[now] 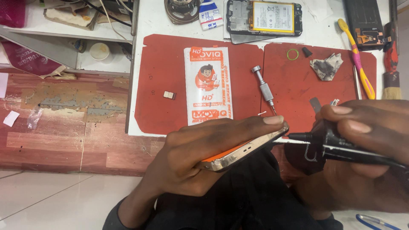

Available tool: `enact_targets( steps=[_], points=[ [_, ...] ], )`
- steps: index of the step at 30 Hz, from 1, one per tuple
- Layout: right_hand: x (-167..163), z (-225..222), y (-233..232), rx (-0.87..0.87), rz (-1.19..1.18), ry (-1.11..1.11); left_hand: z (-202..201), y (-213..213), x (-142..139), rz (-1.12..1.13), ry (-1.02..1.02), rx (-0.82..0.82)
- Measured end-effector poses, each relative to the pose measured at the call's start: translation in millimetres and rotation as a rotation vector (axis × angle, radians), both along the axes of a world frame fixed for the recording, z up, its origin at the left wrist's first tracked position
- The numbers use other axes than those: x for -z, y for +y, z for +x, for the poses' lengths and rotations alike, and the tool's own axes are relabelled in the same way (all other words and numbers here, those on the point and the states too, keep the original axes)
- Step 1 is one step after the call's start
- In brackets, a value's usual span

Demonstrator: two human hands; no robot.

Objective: The person applies adhesive from a small bottle along the edges of a smartphone screen. They rotate the phone to cover all sides and then wipe the screen with their hand.

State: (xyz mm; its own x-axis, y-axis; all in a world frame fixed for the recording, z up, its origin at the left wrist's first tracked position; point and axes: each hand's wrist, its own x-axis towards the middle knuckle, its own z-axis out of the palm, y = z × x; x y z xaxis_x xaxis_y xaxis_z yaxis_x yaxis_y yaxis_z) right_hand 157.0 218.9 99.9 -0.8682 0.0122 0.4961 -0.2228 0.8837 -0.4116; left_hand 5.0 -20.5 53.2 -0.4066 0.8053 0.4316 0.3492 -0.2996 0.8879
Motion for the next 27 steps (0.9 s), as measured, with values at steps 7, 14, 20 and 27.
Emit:
enact_targets(
  steps=[7,14,20,27],
  points=[
    [20,2,0,0.041,-0.033,0.116,1,1,3,0.016,-0.06,-0.003],
    [35,5,2,0.079,-0.036,0.194,3,9,11,0.112,-0.505,0.083],
    [35,-1,-3,0.089,-0.037,0.217,5,9,12,0.227,-0.827,0.213],
    [39,-2,-3,0.099,-0.039,0.235,4,6,12,0.272,-0.967,0.3]
  ],
)
